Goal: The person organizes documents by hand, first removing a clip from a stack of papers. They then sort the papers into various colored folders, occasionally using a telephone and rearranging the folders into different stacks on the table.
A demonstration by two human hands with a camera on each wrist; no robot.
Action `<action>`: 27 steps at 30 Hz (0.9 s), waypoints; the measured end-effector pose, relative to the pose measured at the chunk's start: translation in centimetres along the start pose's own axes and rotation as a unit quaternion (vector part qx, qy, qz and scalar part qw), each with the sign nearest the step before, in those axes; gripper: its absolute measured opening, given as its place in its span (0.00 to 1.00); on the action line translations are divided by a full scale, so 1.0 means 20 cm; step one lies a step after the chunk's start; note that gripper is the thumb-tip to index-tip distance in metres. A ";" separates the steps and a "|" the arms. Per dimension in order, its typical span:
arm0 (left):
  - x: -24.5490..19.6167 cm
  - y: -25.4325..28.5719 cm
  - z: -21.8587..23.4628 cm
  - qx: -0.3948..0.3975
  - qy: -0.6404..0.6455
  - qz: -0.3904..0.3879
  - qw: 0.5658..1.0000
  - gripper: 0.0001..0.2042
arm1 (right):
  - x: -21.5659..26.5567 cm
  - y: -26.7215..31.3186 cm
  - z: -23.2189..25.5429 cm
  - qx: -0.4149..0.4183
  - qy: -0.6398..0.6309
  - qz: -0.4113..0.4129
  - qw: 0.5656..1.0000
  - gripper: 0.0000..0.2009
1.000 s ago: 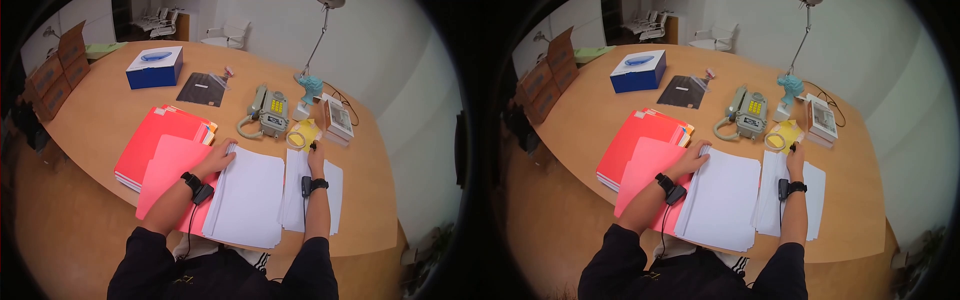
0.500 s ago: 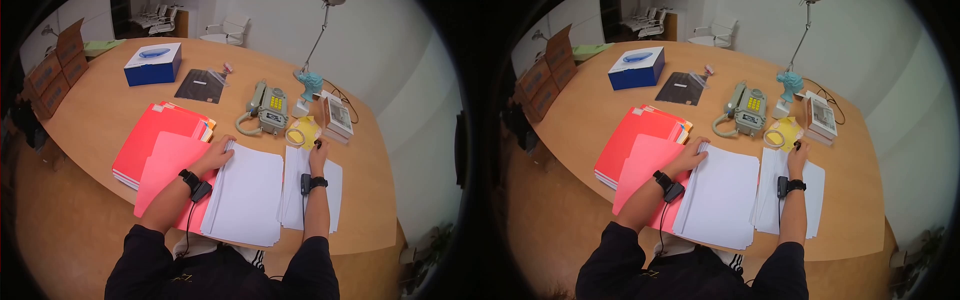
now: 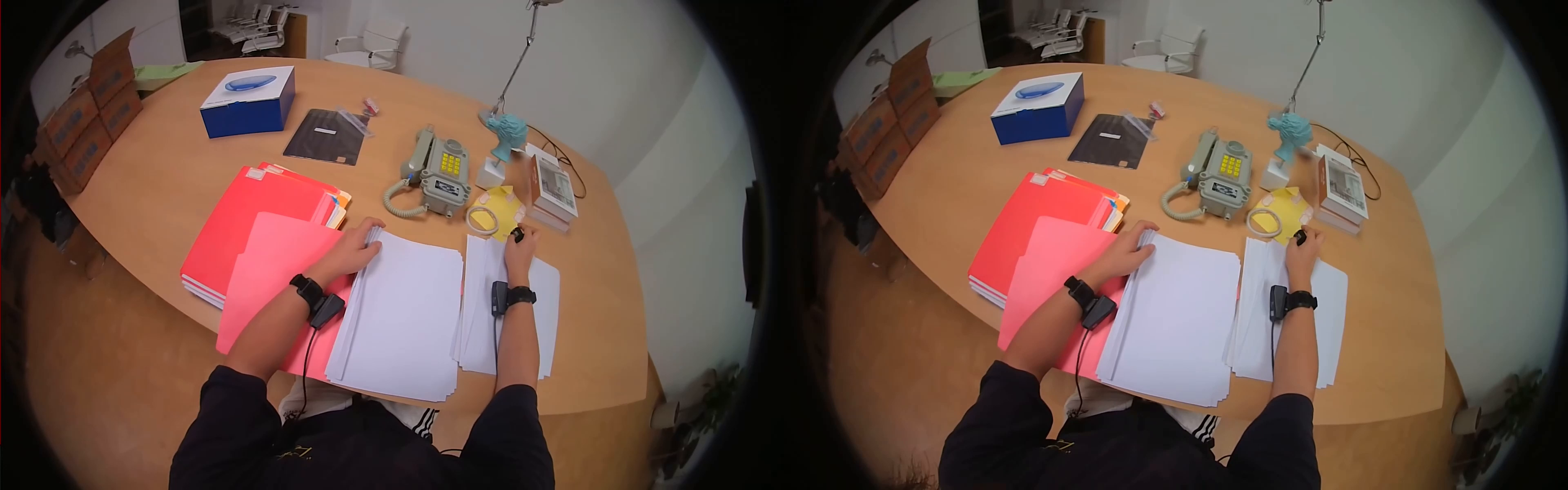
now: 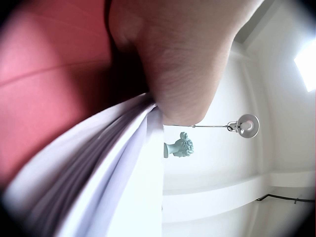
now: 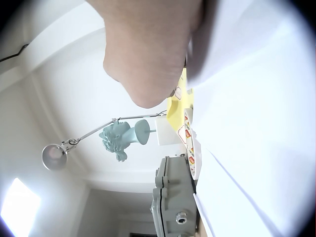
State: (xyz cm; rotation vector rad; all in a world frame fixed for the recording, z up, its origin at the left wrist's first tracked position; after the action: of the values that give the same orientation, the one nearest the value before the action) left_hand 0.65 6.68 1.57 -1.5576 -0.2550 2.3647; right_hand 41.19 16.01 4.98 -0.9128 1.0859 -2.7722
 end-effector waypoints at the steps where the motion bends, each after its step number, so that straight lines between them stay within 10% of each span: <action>1: 0.01 0.01 -0.01 0.018 -0.009 0.034 0.999 0.20 | 0.00 0.00 0.00 -0.006 0.010 0.001 1.000 0.14; 27: -0.01 0.01 -0.01 0.006 -0.006 0.007 1.000 0.19 | 0.03 0.00 0.04 -0.041 -0.032 -0.009 0.999 0.16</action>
State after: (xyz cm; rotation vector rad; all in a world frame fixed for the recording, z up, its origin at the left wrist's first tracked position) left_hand 0.95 6.46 1.58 -1.5454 -0.2339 2.3833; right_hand 41.07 15.44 5.83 -1.0165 1.1938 -2.7113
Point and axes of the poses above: each hand's wrist, its own y-axis away from the middle knuckle, its own z-axis out of the back of the hand, x = y × z, the point moved 10 cm from there along -y, towards the middle knuckle, and after that the axes turned 5 degrees about y, right-handed, at the moved point
